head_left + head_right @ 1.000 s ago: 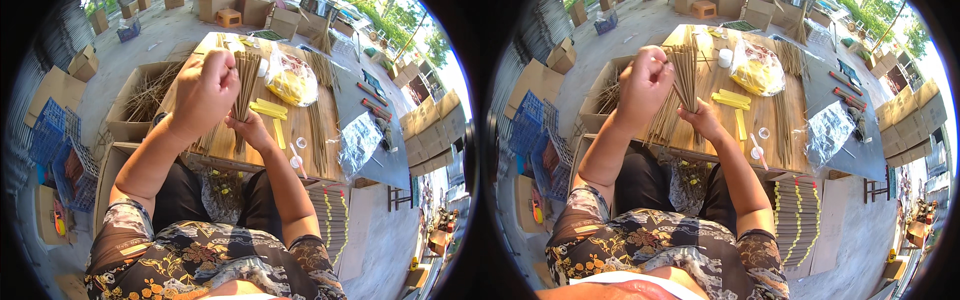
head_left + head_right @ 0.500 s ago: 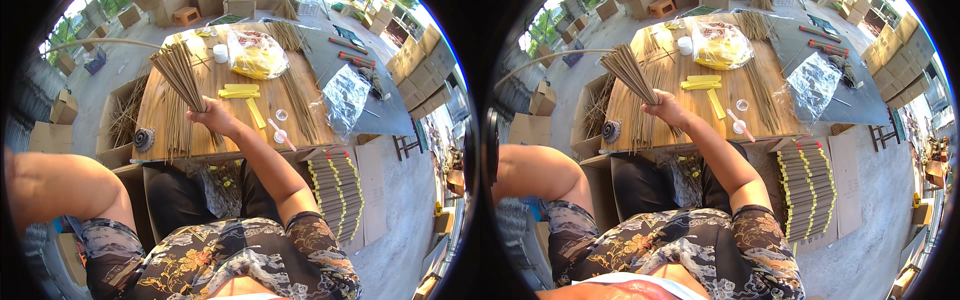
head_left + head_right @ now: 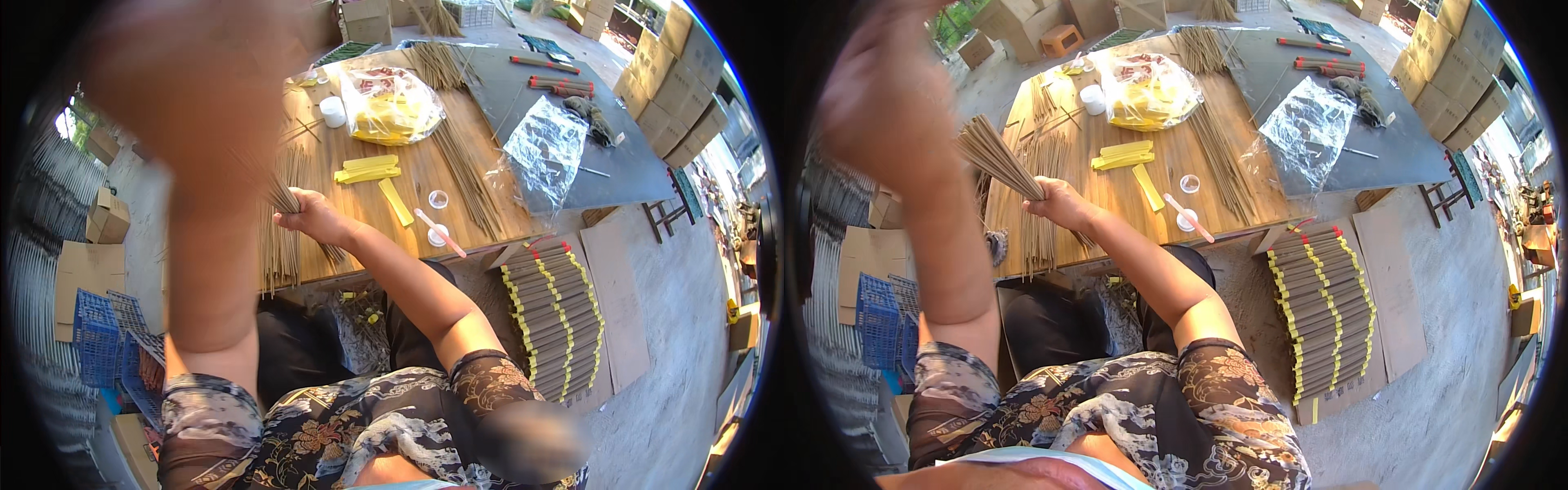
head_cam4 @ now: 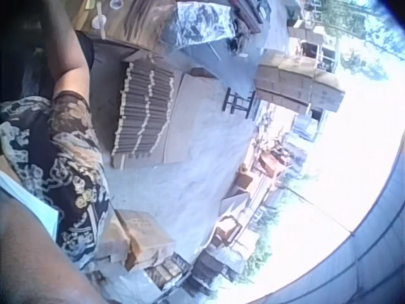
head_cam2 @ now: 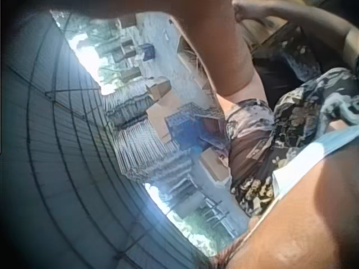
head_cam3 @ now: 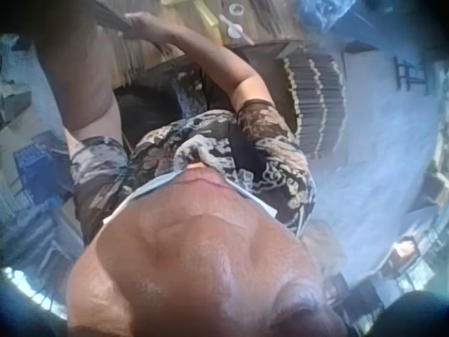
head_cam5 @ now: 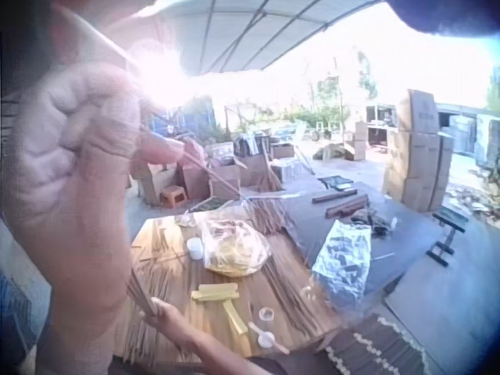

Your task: The person gathers thin wooden sticks, aligns them into bundles, and wraps the ends with yellow tape. They repeatedly pick up sticks, align them, and secure the bundles with tape, placing finished bundles into a cardboard box.

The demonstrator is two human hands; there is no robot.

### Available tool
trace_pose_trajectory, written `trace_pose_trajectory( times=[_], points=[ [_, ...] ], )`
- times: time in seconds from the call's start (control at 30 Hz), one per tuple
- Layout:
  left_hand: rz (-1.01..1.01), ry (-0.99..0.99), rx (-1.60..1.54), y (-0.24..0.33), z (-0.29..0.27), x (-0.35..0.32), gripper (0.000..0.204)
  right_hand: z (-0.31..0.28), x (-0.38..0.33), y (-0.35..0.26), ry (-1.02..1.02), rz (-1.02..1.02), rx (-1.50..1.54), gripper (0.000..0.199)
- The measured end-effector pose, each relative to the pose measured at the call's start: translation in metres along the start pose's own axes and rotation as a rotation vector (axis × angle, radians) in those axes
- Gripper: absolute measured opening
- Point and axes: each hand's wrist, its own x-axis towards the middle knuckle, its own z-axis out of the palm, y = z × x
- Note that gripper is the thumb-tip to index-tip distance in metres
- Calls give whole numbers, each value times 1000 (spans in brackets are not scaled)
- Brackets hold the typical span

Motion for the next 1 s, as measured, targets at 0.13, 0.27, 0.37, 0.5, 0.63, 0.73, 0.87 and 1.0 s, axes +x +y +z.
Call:
trace_pose_trajectory(
  times=[0.13, 0.27, 0.37, 0.5, 0.63, 0.73, 0.87, 1.0],
  points=[
    [100, -170, -562, 91, 77, -85, 36, 7, -4, 8, -113, 24, 540, 20],
    [175, -423, -697, 135, 108, -147, 32, 11, -4, 7, 32, -107, -15, 12],
    [149, -685, -781, 148, 118, -174, 37, 16, -3, 10, 23, -95, 14, 13],
    [167, -929, -849, 156, 131, -195, 39, 13, -5, 13, 25, -95, 38, 14],
    [275, -1203, -885, 159, 135, -210, 43, 11, -6, 13, 67, -87, 72, 13],
    [108, -1240, -1074, 162, 132, -235, 48, 16, -6, 14, 69, -83, 43, 14],
    [135, -1185, -1077, 160, 109, -205, 46, 19, -9, 11, 87, -103, 43, 15],
    [-221, -700, -1354, 152, 59, -163, 24, 8, -7, 12, 101, -3, 168, 12]
  ],
)
